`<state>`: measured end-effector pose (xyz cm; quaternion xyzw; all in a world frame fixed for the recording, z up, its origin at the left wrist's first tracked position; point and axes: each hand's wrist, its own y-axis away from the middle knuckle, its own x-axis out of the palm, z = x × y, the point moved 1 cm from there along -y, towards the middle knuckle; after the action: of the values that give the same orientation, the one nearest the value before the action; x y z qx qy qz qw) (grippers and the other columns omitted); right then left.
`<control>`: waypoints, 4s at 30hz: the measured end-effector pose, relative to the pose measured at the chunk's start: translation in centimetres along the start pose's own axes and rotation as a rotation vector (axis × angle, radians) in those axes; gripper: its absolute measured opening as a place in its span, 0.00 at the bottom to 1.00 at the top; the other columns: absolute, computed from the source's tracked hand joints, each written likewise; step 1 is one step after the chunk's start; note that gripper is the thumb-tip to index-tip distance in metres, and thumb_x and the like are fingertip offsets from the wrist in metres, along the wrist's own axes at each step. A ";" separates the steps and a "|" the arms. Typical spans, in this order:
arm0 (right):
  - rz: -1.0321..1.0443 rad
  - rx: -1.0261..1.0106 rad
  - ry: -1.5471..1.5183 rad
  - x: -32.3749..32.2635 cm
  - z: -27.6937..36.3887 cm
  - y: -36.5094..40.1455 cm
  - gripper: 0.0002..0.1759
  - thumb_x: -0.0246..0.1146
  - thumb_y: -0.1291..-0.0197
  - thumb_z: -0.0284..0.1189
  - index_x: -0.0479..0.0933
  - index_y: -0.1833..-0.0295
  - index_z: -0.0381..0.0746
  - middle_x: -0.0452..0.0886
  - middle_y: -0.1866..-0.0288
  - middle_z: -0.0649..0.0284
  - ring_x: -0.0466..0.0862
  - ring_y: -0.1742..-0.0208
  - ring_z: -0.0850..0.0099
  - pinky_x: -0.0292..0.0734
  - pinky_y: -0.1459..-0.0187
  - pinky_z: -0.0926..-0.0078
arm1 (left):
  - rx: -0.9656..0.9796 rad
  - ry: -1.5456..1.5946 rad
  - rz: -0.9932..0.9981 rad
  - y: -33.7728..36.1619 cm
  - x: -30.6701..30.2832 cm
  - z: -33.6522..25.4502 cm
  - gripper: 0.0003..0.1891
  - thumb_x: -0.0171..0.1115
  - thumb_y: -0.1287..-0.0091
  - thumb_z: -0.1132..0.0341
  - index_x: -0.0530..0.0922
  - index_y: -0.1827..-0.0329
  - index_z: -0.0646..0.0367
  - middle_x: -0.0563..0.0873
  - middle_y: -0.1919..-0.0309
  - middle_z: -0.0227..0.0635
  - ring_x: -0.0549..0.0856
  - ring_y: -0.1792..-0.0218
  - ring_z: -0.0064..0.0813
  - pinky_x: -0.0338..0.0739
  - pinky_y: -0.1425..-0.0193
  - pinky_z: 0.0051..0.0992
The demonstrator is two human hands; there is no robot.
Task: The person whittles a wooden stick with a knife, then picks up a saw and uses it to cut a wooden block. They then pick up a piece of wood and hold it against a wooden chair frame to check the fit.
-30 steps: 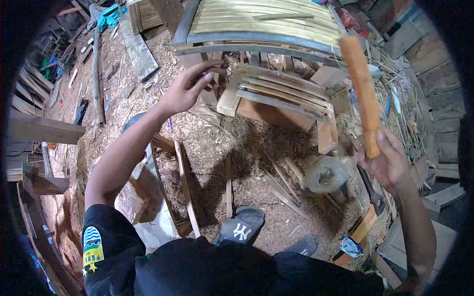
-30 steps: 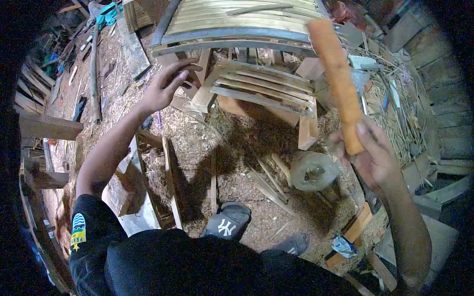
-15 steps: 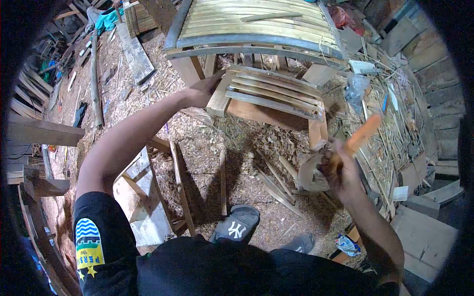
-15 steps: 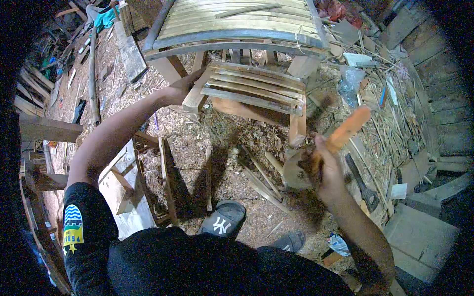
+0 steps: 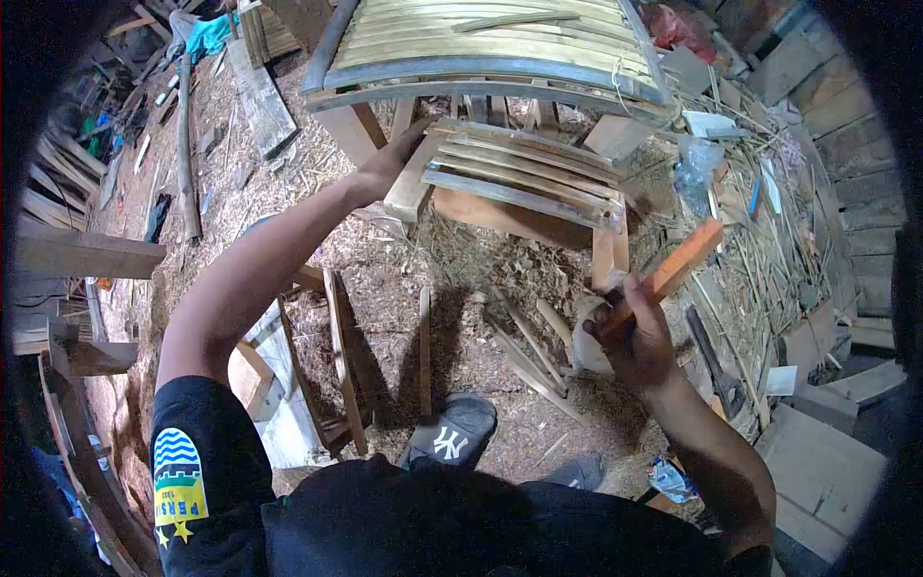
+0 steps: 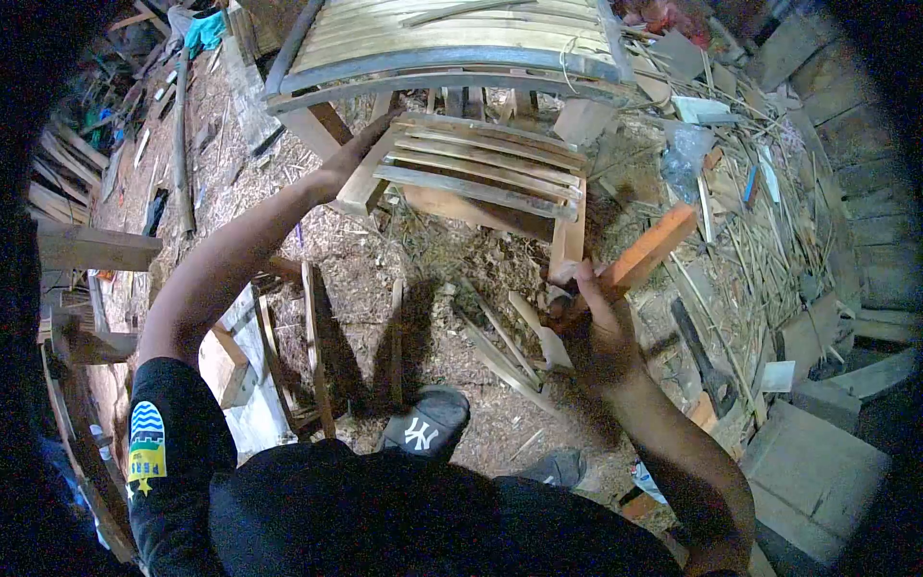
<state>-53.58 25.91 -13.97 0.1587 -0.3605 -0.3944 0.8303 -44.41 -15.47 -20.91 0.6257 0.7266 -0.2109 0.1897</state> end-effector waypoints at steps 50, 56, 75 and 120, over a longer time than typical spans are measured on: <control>-0.150 -0.346 0.127 -4.3 6.2 -7.2 0.22 0.67 0.35 0.46 0.71 0.50 0.41 0.75 0.64 0.64 0.75 0.81 0.72 0.76 0.77 0.68 | -0.210 -0.115 -0.875 14.9 17.4 -14.1 0.23 0.73 0.39 0.73 0.70 0.45 0.63 0.80 0.55 0.38 0.84 0.55 0.27 0.80 0.48 0.27; -0.155 -0.312 0.106 -3.1 6.8 -8.1 0.24 0.69 0.36 0.48 0.70 0.50 0.42 0.73 0.63 0.66 0.76 0.79 0.72 0.75 0.74 0.68 | -0.121 0.066 -1.030 14.5 17.1 -15.3 0.24 0.76 0.41 0.72 0.71 0.46 0.61 0.74 0.54 0.33 0.73 0.53 0.26 0.68 0.41 0.26; -0.142 -0.384 0.499 -5.4 7.1 -0.7 0.36 0.52 0.24 0.57 0.70 0.29 0.37 0.77 0.63 0.64 0.73 0.74 0.80 0.68 0.73 0.81 | -0.127 -0.156 -0.974 12.0 18.9 -13.1 0.32 0.73 0.46 0.75 0.64 0.40 0.61 0.71 0.48 0.40 0.74 0.47 0.32 0.71 0.39 0.34; 0.049 -0.979 1.444 -0.7 2.6 8.6 0.25 0.74 0.50 0.19 0.84 0.43 0.42 0.83 0.44 0.57 0.84 0.44 0.58 0.80 0.42 0.63 | -0.146 0.243 -0.802 10.7 21.8 -14.6 0.33 0.71 0.46 0.79 0.63 0.39 0.61 0.72 0.49 0.36 0.76 0.47 0.27 0.73 0.39 0.29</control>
<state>-51.09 32.03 -7.78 -0.0124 0.4607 -0.2901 0.8387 -37.12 11.92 -21.17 0.2985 0.9427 -0.1406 0.0495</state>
